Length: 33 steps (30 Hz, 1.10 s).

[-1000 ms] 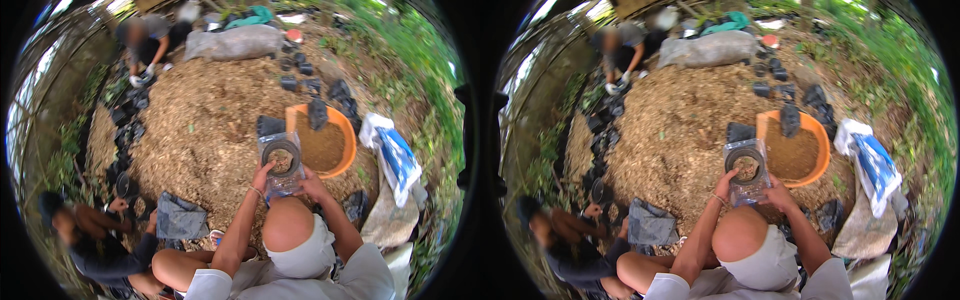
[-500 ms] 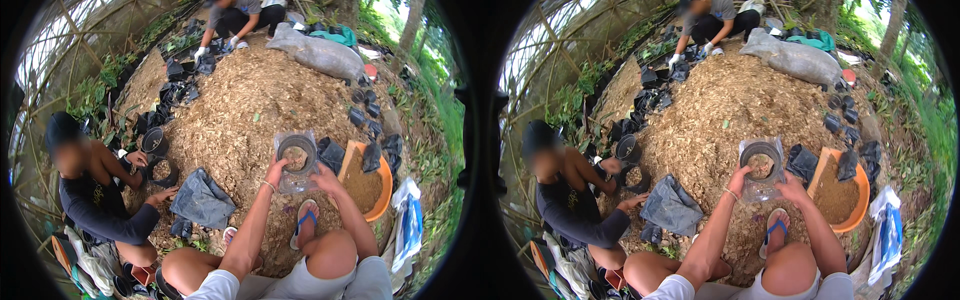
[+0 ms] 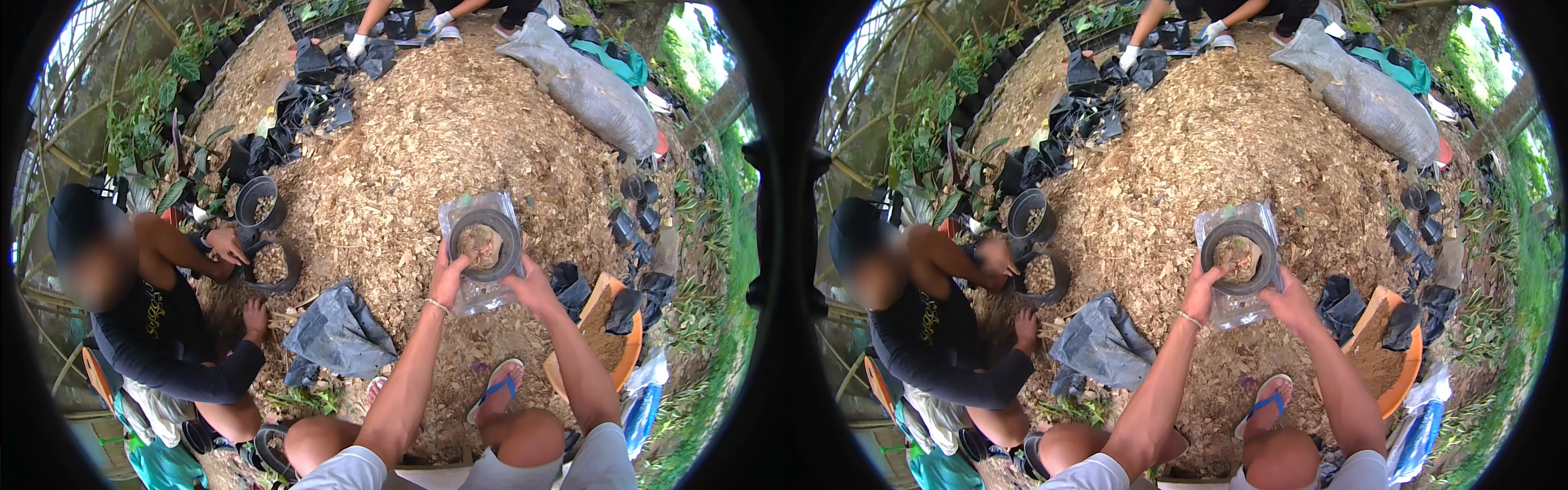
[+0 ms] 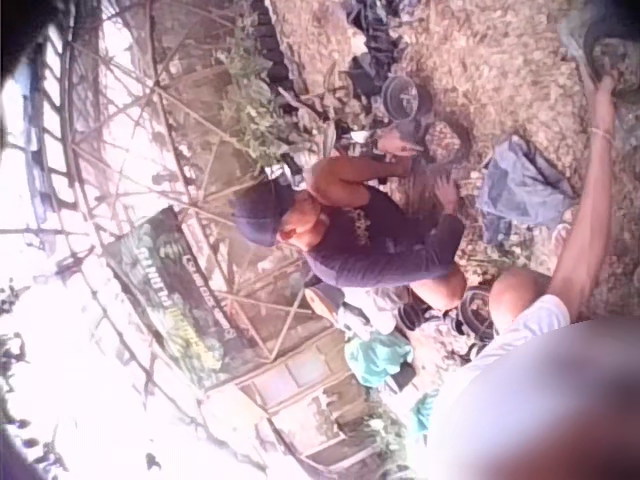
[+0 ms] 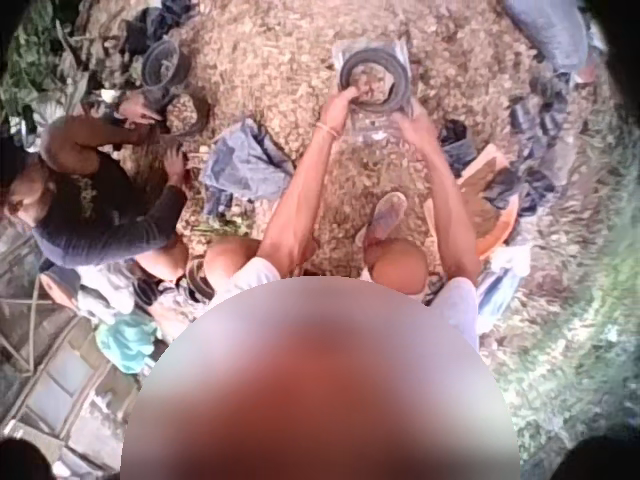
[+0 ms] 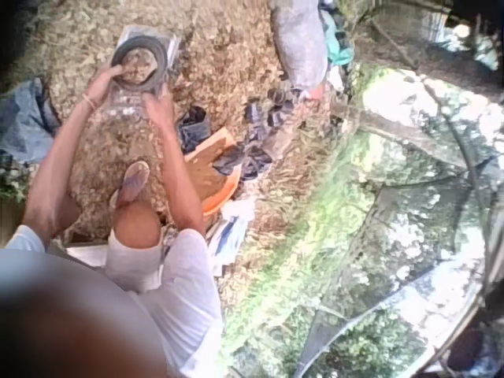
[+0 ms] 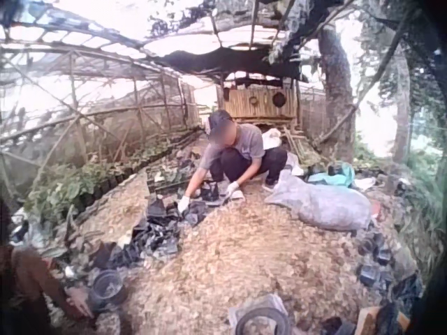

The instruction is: The person scoops soil from a basin into black plastic seedling bags, places them on the ground, and later handles a small plastic bag containing seeds. The person also picks up a seedling tray and walks toward a row of potted plants.

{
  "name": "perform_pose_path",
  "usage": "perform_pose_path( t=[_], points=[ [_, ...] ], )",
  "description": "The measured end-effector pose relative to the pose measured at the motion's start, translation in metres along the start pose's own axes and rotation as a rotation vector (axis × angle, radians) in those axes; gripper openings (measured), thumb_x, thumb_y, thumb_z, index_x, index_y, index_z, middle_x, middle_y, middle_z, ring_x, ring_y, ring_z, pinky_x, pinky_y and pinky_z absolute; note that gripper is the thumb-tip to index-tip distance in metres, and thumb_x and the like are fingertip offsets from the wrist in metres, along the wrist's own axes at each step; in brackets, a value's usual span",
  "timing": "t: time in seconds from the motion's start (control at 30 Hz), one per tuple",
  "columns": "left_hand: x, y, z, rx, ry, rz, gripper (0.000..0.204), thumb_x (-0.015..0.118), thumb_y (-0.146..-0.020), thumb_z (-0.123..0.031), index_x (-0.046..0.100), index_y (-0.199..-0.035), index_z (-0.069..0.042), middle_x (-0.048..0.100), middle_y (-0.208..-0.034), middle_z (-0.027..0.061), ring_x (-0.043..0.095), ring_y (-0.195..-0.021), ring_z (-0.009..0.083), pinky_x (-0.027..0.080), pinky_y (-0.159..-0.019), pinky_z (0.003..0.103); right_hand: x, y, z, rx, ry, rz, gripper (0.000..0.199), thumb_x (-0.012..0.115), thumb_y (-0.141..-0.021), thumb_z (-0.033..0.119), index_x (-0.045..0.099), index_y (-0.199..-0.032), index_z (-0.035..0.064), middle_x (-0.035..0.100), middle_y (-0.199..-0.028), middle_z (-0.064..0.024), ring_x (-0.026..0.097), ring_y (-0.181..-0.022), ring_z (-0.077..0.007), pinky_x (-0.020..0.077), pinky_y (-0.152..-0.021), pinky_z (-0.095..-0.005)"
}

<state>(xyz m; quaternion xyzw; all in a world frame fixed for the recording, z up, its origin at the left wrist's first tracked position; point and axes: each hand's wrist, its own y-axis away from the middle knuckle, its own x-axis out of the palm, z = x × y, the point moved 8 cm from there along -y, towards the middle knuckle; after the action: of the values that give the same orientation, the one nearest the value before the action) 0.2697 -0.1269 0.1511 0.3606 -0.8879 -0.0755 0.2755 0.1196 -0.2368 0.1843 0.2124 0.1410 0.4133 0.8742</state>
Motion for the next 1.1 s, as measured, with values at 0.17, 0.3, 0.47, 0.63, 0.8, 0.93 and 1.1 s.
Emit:
perform_pose_path(
  t=[0.17,0.3,0.47,0.63,0.8,0.93,1.1],
  points=[
    [-0.006,0.038,-0.064,-0.034,-0.021,-0.067,0.074,0.068,-0.090,-0.009,0.036,-0.156,-0.002,0.054,-0.147,0.0131,0.050,-0.135,0.0232,0.036,-0.116,0.035,0.024,0.032,0.051,0.083,0.029,0.017,0.068,0.075,-0.086,0.009,0.050,-0.148,0.0007,0.065,-0.134,-0.0125,0.062,-0.121,-0.0207,0.0471,-0.104,-0.0340],
    [-0.002,0.079,-0.139,-0.037,0.017,-0.108,0.069,0.066,-0.091,-0.007,0.040,-0.154,-0.002,0.056,-0.145,0.0110,0.051,-0.134,0.0211,0.036,-0.116,0.035,0.048,0.070,0.120,0.018,0.066,-0.025,0.072,0.076,-0.086,0.011,0.046,-0.151,0.0004,0.064,-0.137,-0.0122,0.059,-0.126,-0.0204,0.0430,-0.109,-0.0331],
    [0.002,0.120,-0.230,-0.102,0.040,-0.139,0.069,0.066,-0.090,-0.005,0.041,-0.154,-0.002,0.058,-0.143,0.0112,0.053,-0.133,0.0214,0.038,-0.115,0.035,0.082,0.115,0.203,0.051,-0.116,0.022,0.068,0.068,-0.089,0.006,0.044,-0.153,-0.0002,0.061,-0.139,-0.0126,0.058,-0.128,-0.0208,0.0427,-0.109,-0.0327],
    [0.000,0.149,-0.295,-0.101,0.052,-0.143,0.076,0.068,-0.089,-0.006,0.036,-0.157,-0.001,0.055,-0.146,0.0130,0.051,-0.136,0.0225,0.037,-0.117,0.035,0.105,0.148,0.257,0.131,-0.433,0.018,0.058,0.048,-0.098,0.017,0.042,-0.153,-0.0006,0.053,-0.148,-0.0141,0.053,-0.135,-0.0242,0.0424,-0.112,-0.0384],
    [-0.018,0.179,-0.332,-0.064,-0.081,-0.175,0.086,0.073,-0.089,-0.011,0.028,-0.161,0.000,0.049,-0.153,0.0142,0.046,-0.141,0.0235,0.033,-0.120,0.035,0.133,0.177,0.300,0.138,-0.388,0.047,0.070,0.052,-0.101,0.041,0.038,-0.156,-0.0007,0.045,-0.154,-0.0159,0.043,-0.144,-0.0287,0.0324,-0.120,-0.0415],
    [-0.029,0.205,-0.355,-0.033,-0.146,-0.199,0.085,0.072,-0.091,-0.010,0.026,-0.162,-0.001,0.047,-0.155,0.0133,0.044,-0.143,0.0220,0.032,-0.121,0.035,0.159,0.201,0.345,0.104,-0.167,0.149,0.083,0.063,-0.096,0.041,0.028,-0.160,0.0003,0.039,-0.158,-0.0180,0.037,-0.148,-0.0297,0.0285,-0.122,-0.0427],
    [-0.039,0.229,-0.386,-0.031,-0.024,-0.199,0.088,0.074,-0.090,-0.008,0.025,-0.162,-0.002,0.042,-0.158,0.0139,0.039,-0.146,0.0223,0.029,-0.122,0.035,0.199,0.214,0.382,0.117,-0.093,0.207,0.088,0.071,-0.089,0.013,0.023,-0.161,0.0021,0.043,-0.155,-0.0190,0.042,-0.144,-0.0287,0.0312,-0.120,-0.0418]
  ],
)
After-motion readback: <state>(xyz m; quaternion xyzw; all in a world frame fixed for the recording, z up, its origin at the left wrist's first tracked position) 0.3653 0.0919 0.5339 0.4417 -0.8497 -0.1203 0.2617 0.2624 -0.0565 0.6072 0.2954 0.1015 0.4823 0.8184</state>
